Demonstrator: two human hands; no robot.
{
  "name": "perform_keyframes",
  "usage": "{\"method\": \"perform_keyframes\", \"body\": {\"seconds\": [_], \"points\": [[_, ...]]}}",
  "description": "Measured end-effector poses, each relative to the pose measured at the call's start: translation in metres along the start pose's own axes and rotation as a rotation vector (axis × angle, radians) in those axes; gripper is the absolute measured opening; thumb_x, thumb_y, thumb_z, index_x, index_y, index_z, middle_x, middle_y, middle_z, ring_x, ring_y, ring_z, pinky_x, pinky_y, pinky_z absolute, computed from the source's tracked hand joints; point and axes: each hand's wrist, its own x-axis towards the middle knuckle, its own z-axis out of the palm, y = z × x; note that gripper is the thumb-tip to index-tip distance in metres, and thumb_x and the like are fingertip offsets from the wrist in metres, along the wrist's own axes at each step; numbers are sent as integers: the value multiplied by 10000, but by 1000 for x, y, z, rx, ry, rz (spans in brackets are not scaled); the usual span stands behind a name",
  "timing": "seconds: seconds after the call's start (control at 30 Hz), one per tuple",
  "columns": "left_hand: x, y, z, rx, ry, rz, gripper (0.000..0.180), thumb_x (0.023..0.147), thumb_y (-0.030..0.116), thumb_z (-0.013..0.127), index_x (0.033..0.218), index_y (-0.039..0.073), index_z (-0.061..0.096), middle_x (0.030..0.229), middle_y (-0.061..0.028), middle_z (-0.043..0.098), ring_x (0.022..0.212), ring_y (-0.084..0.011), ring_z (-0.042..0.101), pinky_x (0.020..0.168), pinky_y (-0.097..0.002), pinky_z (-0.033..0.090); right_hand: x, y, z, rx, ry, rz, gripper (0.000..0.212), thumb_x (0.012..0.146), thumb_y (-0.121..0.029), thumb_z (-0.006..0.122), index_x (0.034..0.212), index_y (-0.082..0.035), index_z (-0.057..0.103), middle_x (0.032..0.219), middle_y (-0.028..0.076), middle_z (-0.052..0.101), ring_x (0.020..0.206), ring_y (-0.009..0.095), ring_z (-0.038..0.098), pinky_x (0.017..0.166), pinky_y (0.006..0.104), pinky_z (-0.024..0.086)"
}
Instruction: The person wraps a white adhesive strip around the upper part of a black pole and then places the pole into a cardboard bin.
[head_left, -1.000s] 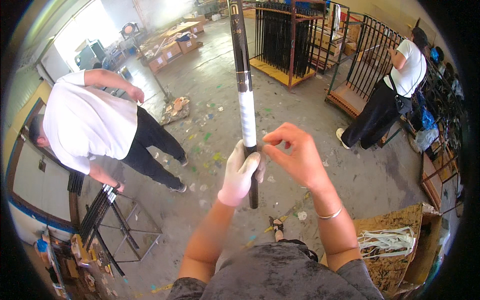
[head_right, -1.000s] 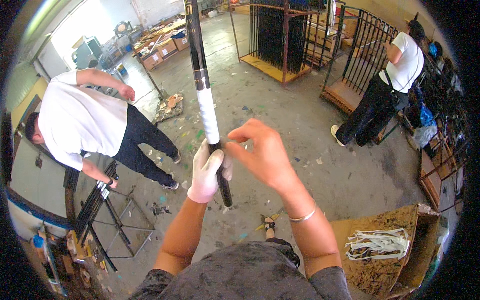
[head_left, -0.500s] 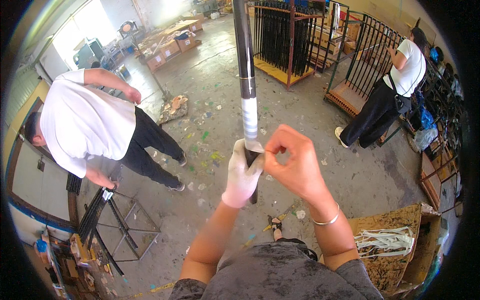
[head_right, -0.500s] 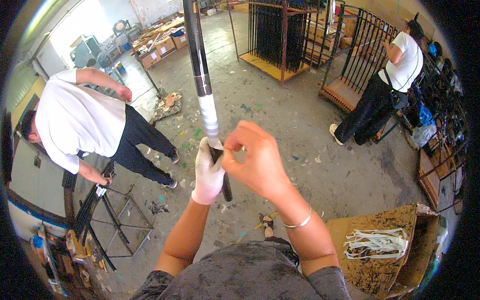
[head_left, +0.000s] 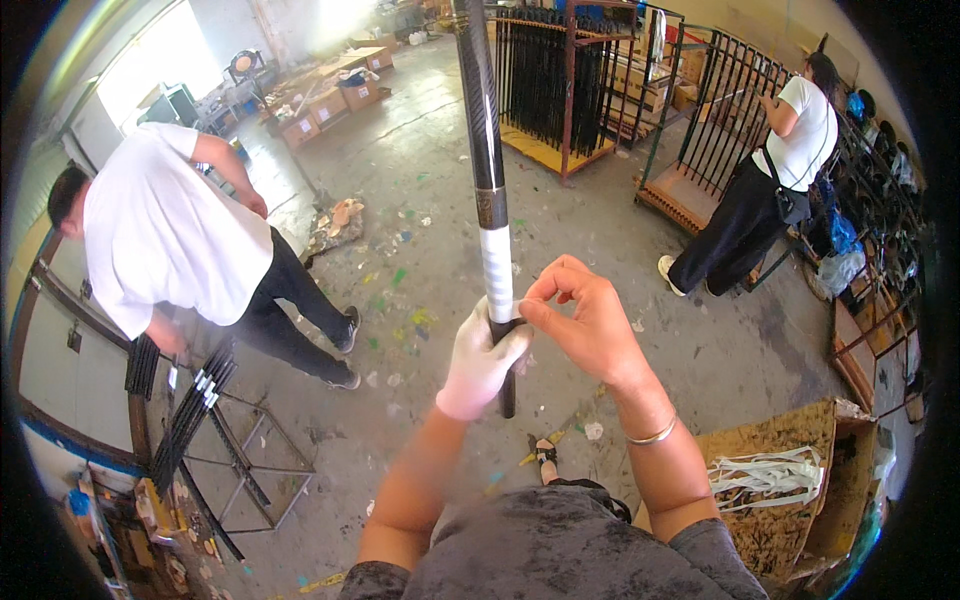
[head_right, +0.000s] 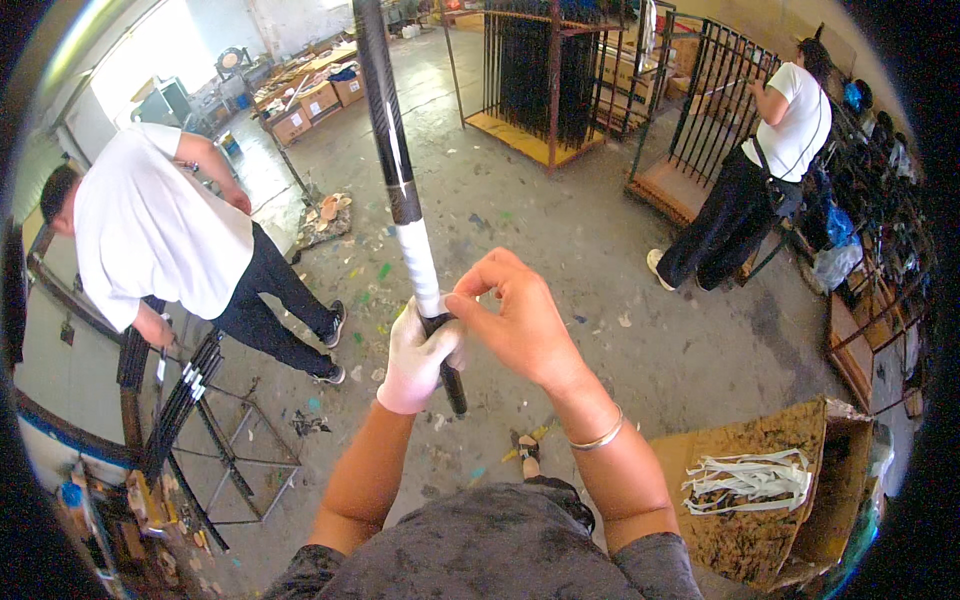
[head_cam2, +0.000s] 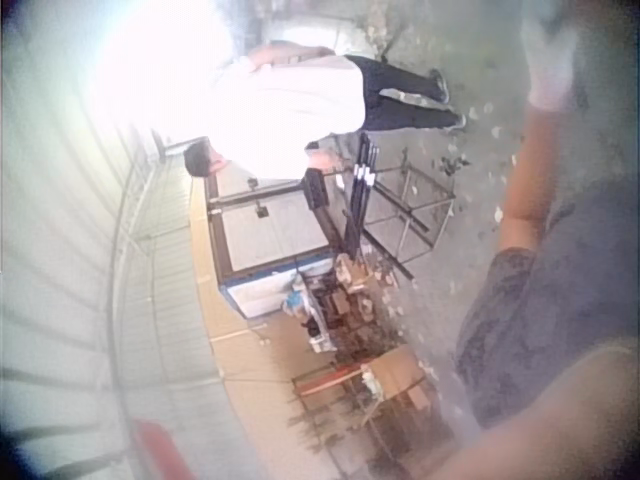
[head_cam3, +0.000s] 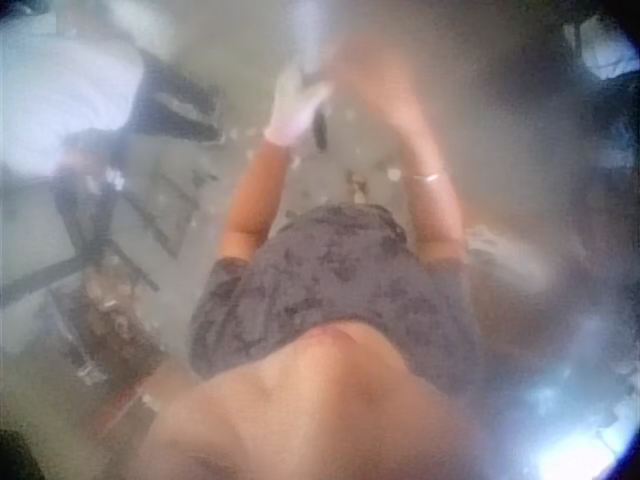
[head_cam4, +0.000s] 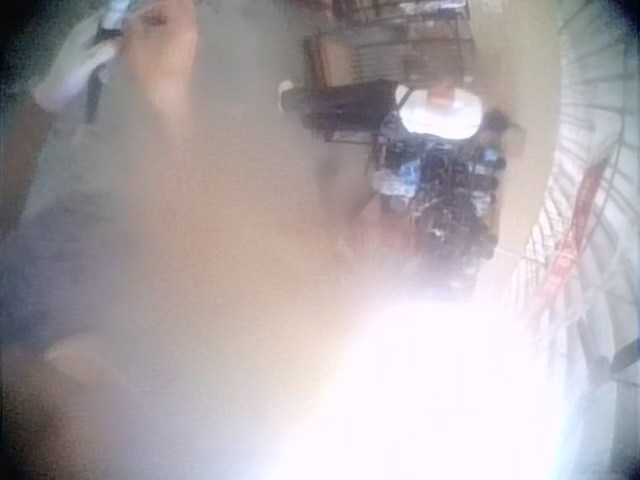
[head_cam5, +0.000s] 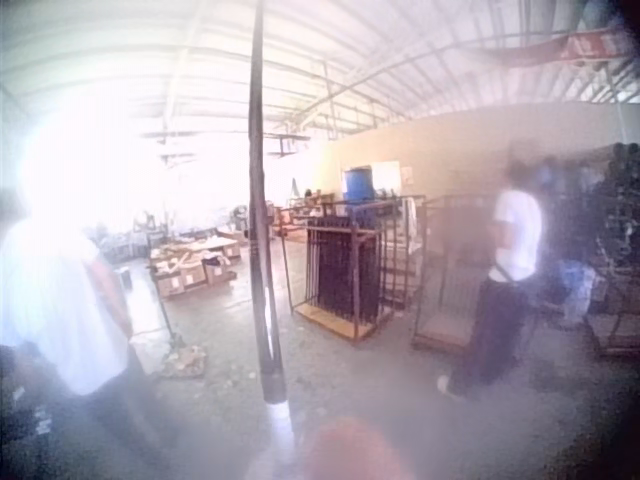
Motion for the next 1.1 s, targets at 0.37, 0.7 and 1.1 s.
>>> {"method": "perform_keyframes", "body": {"seconds": [0.37,0.7,1.1], "points": [[-16,8,-50,-130,-291,-293,176,751,-37,606,868,39,498,627,-21,495,460,-117,465,427,-257,372,-100,126,-402,-836,1197,508,261,895,-274,667,991,-38,723,882,50,704,772,136,603,734,308,493],[24,-28,-24,-410,-349,-12,221,912,175,586,1055,31,498,669,-32,504,543,-120,475,482,-254,405,-237,166,-466,-754,978,420,205,904,-194,667,930,8,689,829,18,663,772,93,564,739,245,454],[24,-27,-39,-237,-145,-6,177,938,146,546,1057,29,486,697,-25,514,556,-100,493,486,-247,422,-246,156,-464,-778,912,354,210,914,-206,661,897,3,659,698,-18,570,610,60,466,545,224,361]]}}
